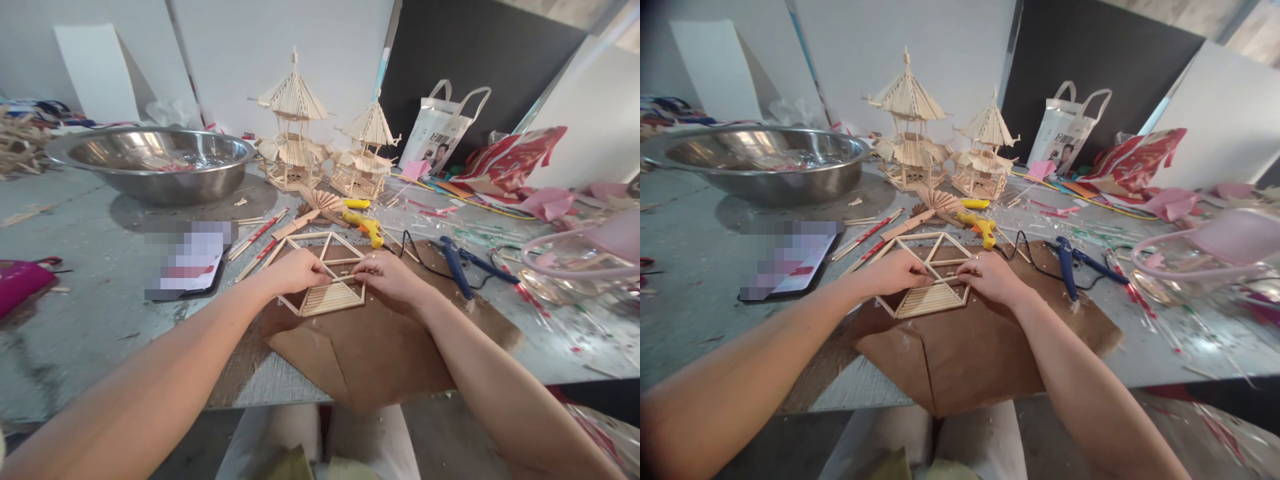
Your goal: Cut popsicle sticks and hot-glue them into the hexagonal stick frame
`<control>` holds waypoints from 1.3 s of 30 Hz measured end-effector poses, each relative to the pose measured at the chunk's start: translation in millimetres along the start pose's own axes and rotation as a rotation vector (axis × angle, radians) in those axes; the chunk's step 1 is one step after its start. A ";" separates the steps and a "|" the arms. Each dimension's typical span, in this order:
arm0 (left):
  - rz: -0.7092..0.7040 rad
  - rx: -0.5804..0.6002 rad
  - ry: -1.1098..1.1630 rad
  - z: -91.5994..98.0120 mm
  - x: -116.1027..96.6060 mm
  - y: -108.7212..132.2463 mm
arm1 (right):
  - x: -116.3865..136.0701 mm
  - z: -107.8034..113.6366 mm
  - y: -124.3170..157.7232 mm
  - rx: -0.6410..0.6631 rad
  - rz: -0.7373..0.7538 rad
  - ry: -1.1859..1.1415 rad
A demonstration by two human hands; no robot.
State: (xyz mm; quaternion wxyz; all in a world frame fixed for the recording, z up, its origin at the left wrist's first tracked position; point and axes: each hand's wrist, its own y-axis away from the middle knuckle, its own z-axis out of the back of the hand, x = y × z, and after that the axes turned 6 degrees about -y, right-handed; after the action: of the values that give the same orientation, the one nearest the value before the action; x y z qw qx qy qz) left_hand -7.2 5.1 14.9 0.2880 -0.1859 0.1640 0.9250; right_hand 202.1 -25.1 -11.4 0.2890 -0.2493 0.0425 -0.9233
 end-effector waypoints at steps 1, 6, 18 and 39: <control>0.000 0.000 0.000 0.0 0.0 0.0 | 0.4 0.1 0.0 0.005 0.000 -0.002; 0.003 0.010 0.000 0.0 0.3 -0.3 | 2.5 1.2 0.1 0.012 0.015 -0.012; 0.011 0.026 -0.032 -1.3 2.0 -1.6 | 2.3 0.9 0.3 0.027 0.019 -0.005; -0.045 0.054 -0.006 -5.0 10.0 -6.4 | 12.4 -11.2 -1.9 -0.055 0.120 0.074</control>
State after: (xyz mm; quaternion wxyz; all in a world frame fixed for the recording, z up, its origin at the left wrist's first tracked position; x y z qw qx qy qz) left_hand -9.8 12.8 4.9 0.3143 -0.1789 0.1839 0.9140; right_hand 186.8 -31.2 -15.3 0.3352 -0.2198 0.0932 -0.9114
